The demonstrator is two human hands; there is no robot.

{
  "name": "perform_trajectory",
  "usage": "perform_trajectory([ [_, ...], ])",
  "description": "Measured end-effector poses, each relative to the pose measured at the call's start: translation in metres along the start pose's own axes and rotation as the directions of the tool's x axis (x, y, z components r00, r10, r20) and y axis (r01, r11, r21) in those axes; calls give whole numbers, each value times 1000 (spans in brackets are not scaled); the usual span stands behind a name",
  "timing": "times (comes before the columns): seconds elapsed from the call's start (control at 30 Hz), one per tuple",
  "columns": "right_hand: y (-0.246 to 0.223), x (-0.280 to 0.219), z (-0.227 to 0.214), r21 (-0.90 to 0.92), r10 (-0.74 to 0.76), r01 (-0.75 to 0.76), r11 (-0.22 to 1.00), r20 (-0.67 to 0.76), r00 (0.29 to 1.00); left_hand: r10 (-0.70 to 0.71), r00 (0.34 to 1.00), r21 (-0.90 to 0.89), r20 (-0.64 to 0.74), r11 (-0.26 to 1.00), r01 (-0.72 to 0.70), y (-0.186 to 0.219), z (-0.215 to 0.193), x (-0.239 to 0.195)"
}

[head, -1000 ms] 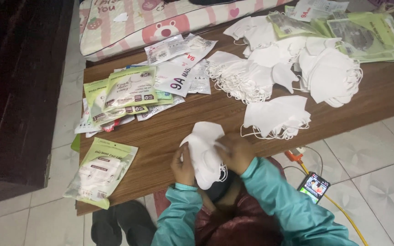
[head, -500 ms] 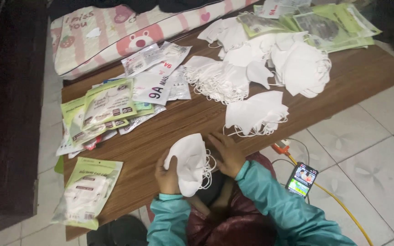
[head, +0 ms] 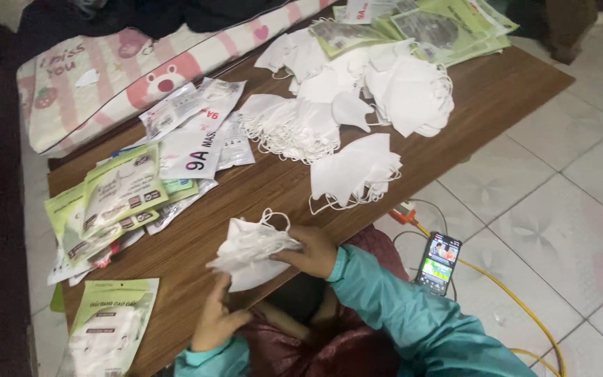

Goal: The person is manually packaging face masks by picking them up, folding them, and placing them into individual plastic bags.

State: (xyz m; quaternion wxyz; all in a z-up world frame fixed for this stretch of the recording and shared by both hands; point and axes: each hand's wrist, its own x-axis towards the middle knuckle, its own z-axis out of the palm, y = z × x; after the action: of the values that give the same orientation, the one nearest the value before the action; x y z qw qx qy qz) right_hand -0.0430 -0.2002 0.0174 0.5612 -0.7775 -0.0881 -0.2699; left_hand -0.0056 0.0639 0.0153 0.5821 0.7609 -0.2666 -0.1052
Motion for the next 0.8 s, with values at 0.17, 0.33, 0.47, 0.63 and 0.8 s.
perform_trajectory([
  [0.17, 6, 7, 12, 55, 105, -114, 992, 147, 984, -76, 958, 285, -277, 945, 157, 2, -4, -16],
  [0.33, 55, -9, 30, -57, 225, -218, 974, 231, 947, -53, 962, 290, -268, 948, 132, 16, 0, -46],
  [0.47, 55, -7, 31, 118, 211, -242, 963, 226, 951, -55, 966, 290, -251, 948, 129, 32, 0, -58],
  [0.63, 29, 1, 23, 136, 309, -324, 936, 122, 943, -72, 975, 292, -212, 947, 134, 27, -2, -69],
  [0.8, 50, -2, 29, 43, 48, -47, 998, -27, 998, -123, 980, 301, -159, 939, 166, 9, -13, -83],
])
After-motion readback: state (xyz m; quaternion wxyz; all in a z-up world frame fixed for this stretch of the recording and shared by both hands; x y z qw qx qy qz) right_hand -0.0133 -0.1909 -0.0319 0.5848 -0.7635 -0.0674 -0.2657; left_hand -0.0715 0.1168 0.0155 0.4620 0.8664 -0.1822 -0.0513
